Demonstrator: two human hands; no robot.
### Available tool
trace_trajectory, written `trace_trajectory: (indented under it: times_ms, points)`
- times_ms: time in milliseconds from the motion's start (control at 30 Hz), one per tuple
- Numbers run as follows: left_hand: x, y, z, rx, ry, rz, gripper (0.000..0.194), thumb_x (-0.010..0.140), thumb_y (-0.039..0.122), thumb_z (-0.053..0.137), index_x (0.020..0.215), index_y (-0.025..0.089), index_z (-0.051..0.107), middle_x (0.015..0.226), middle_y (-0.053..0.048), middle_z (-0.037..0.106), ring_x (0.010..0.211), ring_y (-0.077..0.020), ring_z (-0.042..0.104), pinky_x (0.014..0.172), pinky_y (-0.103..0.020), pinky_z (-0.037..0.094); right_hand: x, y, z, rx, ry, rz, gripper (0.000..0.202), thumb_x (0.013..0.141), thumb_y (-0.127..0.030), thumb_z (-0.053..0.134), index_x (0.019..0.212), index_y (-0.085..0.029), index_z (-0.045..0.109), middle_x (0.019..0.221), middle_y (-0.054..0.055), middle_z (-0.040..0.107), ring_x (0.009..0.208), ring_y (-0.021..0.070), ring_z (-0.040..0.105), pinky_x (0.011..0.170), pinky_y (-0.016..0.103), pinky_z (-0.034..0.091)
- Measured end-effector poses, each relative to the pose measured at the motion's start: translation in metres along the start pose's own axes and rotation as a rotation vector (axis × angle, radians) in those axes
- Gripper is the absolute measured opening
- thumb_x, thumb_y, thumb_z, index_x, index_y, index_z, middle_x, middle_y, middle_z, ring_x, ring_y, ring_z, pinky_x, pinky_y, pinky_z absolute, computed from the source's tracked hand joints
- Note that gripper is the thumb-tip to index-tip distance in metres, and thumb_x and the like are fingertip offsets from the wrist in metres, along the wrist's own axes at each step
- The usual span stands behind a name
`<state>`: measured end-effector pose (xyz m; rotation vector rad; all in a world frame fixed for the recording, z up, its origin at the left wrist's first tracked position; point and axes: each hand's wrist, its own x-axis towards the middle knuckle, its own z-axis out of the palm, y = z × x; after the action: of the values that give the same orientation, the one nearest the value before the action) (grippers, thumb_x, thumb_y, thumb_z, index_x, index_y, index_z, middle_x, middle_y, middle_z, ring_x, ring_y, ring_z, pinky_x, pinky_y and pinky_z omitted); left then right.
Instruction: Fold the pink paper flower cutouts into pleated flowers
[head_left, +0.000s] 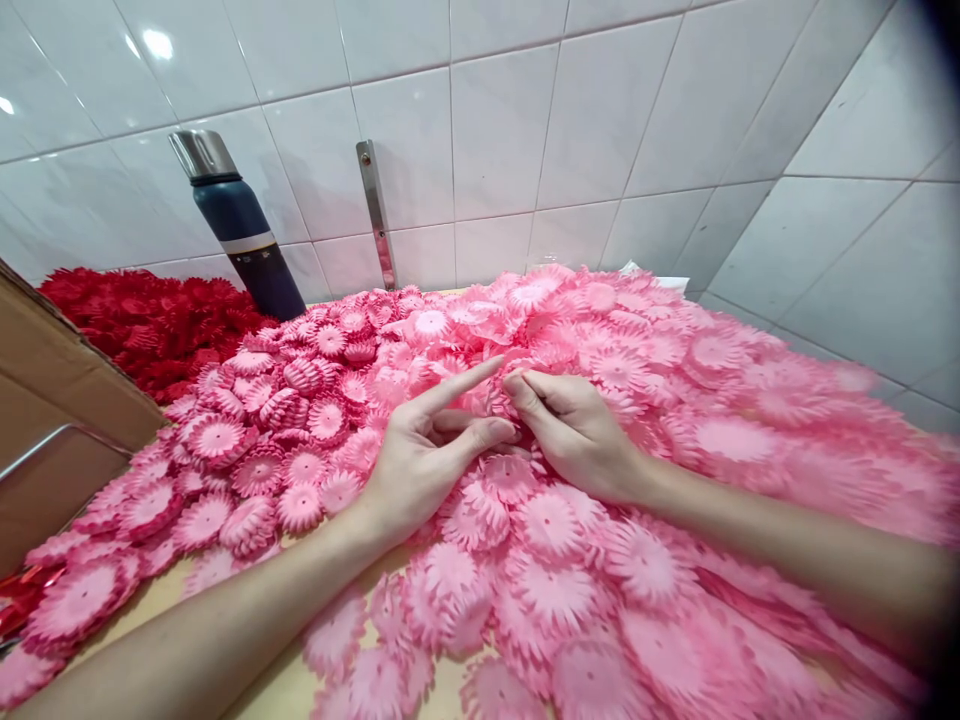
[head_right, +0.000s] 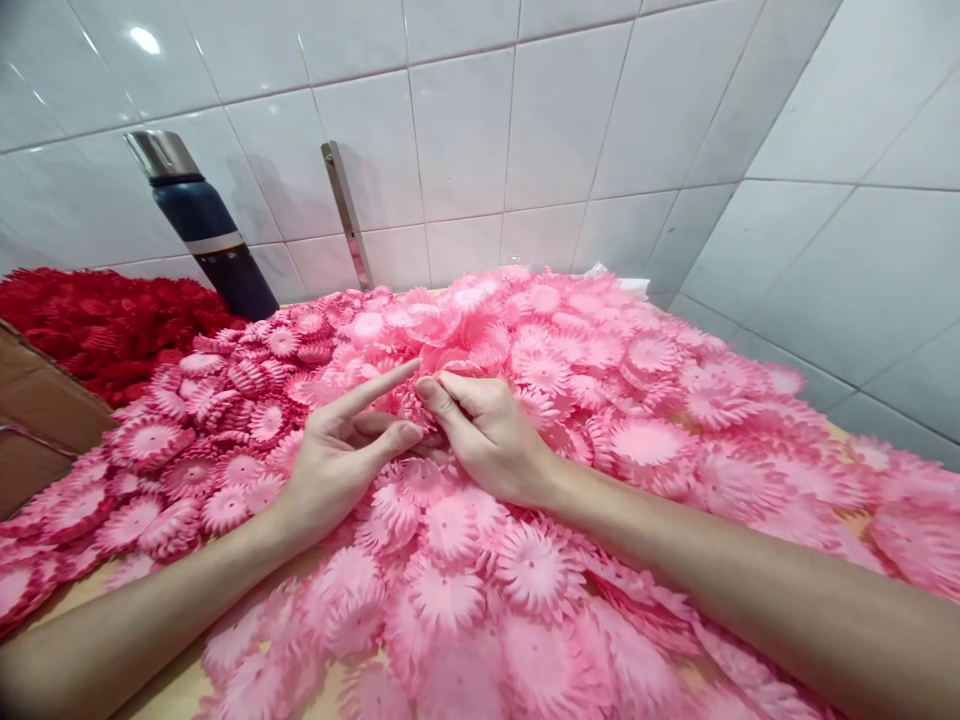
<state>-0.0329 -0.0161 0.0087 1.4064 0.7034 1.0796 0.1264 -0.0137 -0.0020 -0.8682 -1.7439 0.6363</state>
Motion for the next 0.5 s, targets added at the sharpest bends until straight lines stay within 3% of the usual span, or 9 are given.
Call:
trace_trajectory:
  times_ms: [133,233,300,500]
  points:
    - [0.0003,-0.0027,-0.0003,0.0,0.037,0.048,0.039,0.076,0.02,0.071,0.115,0.023,0.067,0.078,0.0,0.077,0.073,-0.0137,0.071,0.076,-0.023,0.058,0.0025,-0.002,0.0002,0.051,-0.079,-0.008,0.035,0.096,-0.035,0.04,0.065,-0.019,0.048,0.059,-0.002,0.047,0.052,0.0098,0.044,0.048,0.023,0.038]
    - [0.0001,-0.0045,-0.0003,0.002,0.085,0.119,0.033,0.076,0.016,0.071,0.108,0.024,0.07,0.087,0.001,0.077,0.077,-0.0121,0.071,0.079,-0.021,0.057,0.0043,-0.0019,0.0014,0.094,-0.056,-0.008,0.015,0.093,-0.03,0.049,0.088,-0.018,0.057,0.079,0.001,0.06,0.074,0.0123,0.058,0.067,0.024,0.047]
    - [-0.0002,-0.005,-0.0003,0.006,0.1,0.146,0.033,0.076,0.015,0.071,0.107,0.026,0.07,0.091,0.002,0.077,0.08,-0.0111,0.071,0.08,-0.019,0.057,0.0047,-0.001,0.0024,0.151,-0.011,0.0,0.013,0.089,-0.028,0.056,0.099,-0.019,0.056,0.09,0.002,0.062,0.085,0.013,0.06,0.074,0.025,0.049]
    - [0.0001,-0.0044,-0.0006,0.034,0.15,0.114,0.031,0.074,0.016,0.073,0.103,0.027,0.071,0.094,0.001,0.076,0.078,-0.0113,0.072,0.077,-0.019,0.059,0.0031,0.0035,0.0021,0.081,0.07,0.006,0.01,0.088,-0.026,0.058,0.082,-0.018,0.056,0.074,0.0,0.059,0.065,0.0107,0.055,0.059,0.023,0.046]
